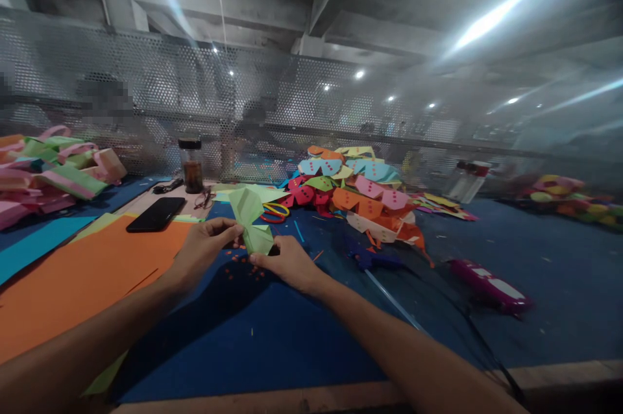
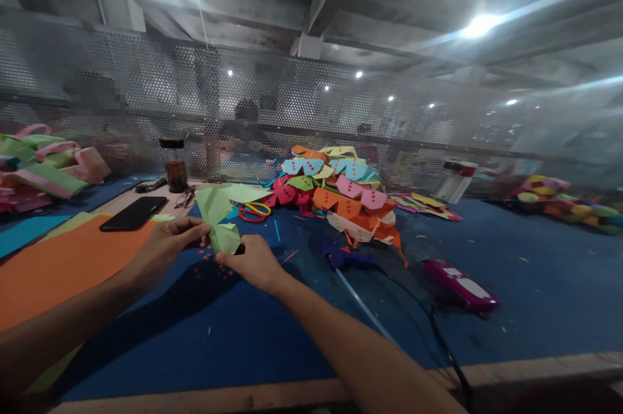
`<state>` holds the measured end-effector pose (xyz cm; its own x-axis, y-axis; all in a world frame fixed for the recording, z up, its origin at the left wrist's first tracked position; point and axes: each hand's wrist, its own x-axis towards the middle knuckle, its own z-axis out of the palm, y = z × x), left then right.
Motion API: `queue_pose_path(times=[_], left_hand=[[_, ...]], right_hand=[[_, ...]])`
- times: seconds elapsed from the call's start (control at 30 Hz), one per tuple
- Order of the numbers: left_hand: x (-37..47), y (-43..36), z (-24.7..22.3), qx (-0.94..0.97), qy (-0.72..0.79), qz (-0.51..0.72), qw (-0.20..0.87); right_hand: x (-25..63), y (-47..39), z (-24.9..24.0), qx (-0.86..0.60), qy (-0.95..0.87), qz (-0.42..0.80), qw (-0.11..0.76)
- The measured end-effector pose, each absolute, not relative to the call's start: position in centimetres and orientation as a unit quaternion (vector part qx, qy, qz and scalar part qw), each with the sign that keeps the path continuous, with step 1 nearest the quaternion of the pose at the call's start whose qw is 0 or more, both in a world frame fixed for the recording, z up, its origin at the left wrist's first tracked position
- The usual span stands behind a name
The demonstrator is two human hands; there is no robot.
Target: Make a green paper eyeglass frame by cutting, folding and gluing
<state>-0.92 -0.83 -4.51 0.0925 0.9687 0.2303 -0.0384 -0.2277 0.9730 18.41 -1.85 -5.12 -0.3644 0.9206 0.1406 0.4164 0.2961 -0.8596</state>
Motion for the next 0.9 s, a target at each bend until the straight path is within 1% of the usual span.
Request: queue_pose_path(times=[0.43,0.73,0.9], left_hand=[[-0.86,-0.95,-4.26,0.563,0.402,0.530,0.489],[-1.10,-0.61,-4.37,0.545,0.383,0.535,0.519],[-1.10,-0.74,-4.35,0.540,0.374,0.532,0.534]], right_hand=[[18.53,-1.58,-5.20,-0.467,-0.740,0.347,0.339],[18.24,-1.72,-5.15,-0.444,-0.743,0.366,0.342],[18.01,-1.93,-5.00,-0.445,-0.744,0.349,0.356]])
